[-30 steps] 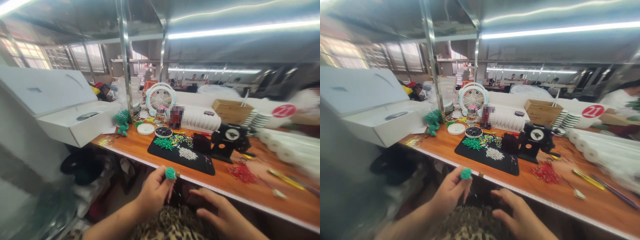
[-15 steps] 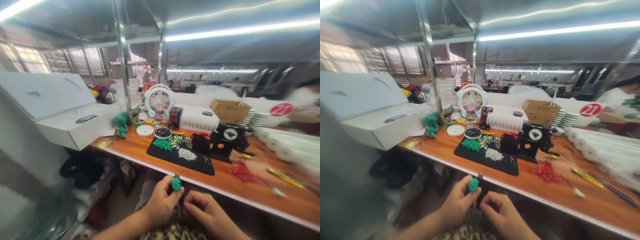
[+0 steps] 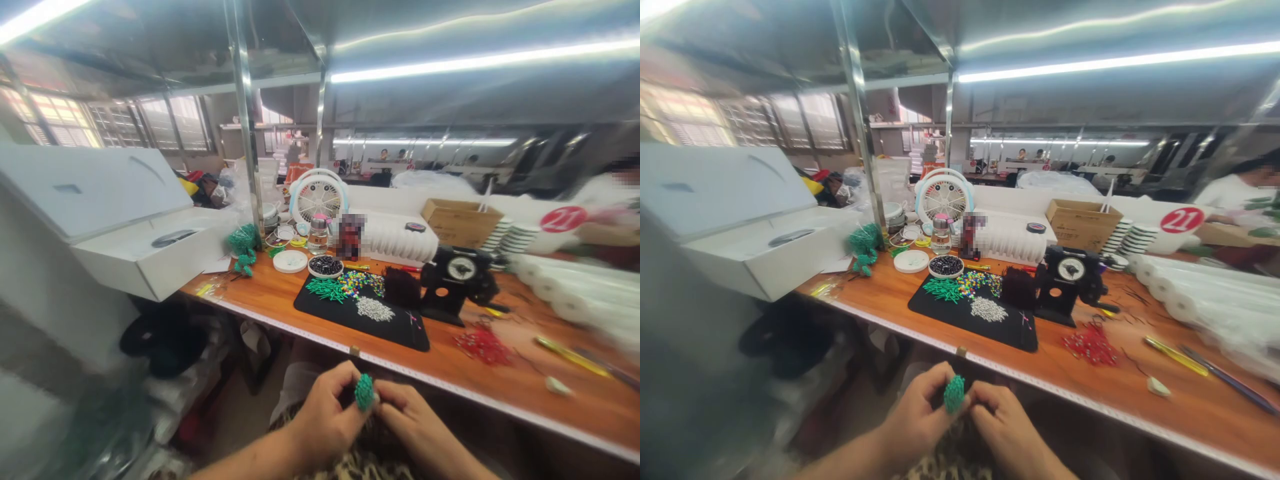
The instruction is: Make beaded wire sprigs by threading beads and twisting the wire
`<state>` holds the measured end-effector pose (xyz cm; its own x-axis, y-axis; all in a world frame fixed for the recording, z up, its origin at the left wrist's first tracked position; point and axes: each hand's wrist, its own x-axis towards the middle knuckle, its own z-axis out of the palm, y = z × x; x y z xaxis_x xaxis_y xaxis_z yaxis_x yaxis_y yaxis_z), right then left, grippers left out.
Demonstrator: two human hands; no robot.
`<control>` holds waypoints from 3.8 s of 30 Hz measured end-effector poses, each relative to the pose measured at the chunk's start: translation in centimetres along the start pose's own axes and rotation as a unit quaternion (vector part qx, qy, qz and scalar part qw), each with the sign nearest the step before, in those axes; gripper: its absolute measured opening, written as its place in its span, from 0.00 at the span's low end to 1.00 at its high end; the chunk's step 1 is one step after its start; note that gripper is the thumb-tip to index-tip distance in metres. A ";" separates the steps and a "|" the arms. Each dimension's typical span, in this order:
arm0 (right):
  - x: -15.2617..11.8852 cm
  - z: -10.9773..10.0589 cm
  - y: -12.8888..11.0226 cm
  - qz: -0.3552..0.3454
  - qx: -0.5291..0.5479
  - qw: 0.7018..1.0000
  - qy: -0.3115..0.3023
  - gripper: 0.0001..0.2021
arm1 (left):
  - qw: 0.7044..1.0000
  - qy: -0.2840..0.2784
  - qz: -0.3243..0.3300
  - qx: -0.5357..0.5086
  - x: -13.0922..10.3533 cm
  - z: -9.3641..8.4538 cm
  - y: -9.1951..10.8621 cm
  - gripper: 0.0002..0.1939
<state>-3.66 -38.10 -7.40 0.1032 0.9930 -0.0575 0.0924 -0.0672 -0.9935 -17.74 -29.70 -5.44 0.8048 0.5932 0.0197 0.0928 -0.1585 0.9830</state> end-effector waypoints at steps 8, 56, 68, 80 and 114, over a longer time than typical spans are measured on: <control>0.4 -0.4 2.0 0.018 -0.056 0.998 0.004 0.11 | 0.993 0.010 0.058 0.106 -0.2 0.2 -1.1 0.10; 1.2 0.4 1.7 0.069 0.070 0.992 0.083 0.22 | 0.956 -0.010 -0.173 -0.236 1.2 2.2 -5.1 0.22; 1.0 0.8 1.6 0.036 0.106 0.990 0.091 0.17 | 0.952 -0.022 -0.170 -0.255 1.3 2.3 -5.6 0.18; 1.1 0.8 2.7 0.041 0.084 0.989 0.112 0.22 | 0.934 -0.024 -0.180 -0.306 1.1 2.3 -5.6 0.26; 1.3 0.5 1.1 0.016 0.080 0.988 0.128 0.17 | 0.907 0.142 -0.154 -0.366 1.5 1.7 -4.5 0.25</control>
<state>-3.89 -36.86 -8.66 0.3522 0.9322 -0.0833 -0.0714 -0.0620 -0.9955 -16.00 -29.44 -10.16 0.6139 0.7159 -0.3326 -0.2092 0.5538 0.8059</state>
